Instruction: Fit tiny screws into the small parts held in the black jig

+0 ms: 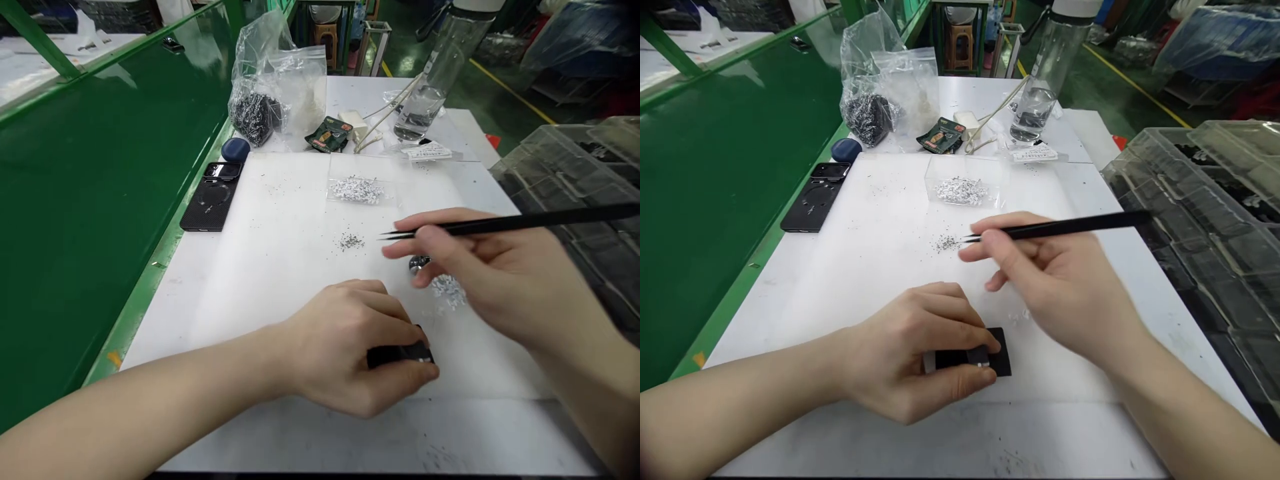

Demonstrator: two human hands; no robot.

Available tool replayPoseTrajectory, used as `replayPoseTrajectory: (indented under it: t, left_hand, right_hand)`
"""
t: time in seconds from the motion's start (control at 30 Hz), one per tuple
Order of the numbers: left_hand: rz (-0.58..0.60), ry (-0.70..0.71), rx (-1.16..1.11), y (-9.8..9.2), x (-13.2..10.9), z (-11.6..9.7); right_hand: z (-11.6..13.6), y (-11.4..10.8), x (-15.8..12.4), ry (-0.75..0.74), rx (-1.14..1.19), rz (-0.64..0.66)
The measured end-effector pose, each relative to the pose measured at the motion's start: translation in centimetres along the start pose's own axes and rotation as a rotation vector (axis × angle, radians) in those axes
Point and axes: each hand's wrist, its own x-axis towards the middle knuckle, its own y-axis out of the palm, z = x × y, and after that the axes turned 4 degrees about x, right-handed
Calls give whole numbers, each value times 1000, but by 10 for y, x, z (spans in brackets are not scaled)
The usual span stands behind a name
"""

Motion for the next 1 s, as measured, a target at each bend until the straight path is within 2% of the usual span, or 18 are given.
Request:
replayPoseTrajectory:
  t: [0.07,0.17,0.37,0.67,0.83,1.0]
  left_hand:
    - [-8,15,13,1,-1,2]
    - [21,-2,12,2,-1,3]
    - [42,-79,-8,0,2,3]
    - [99,-127,-132,-6,6,5]
    - [84,-132,-172,-7,7,4]
    - [61,-58,-159,-5,6,6]
  right_hand:
    - [0,13,-1,7,-11,46]
    - [-8,23,-5,-40,-116,42]
    - [-19,23,-11,-127,-339,-22]
    - [-19,29,-12,-136,-320,-136]
    - [-18,32,-9,-158,-400,-106]
    - [-19,34,-6,-230,-490,-88]
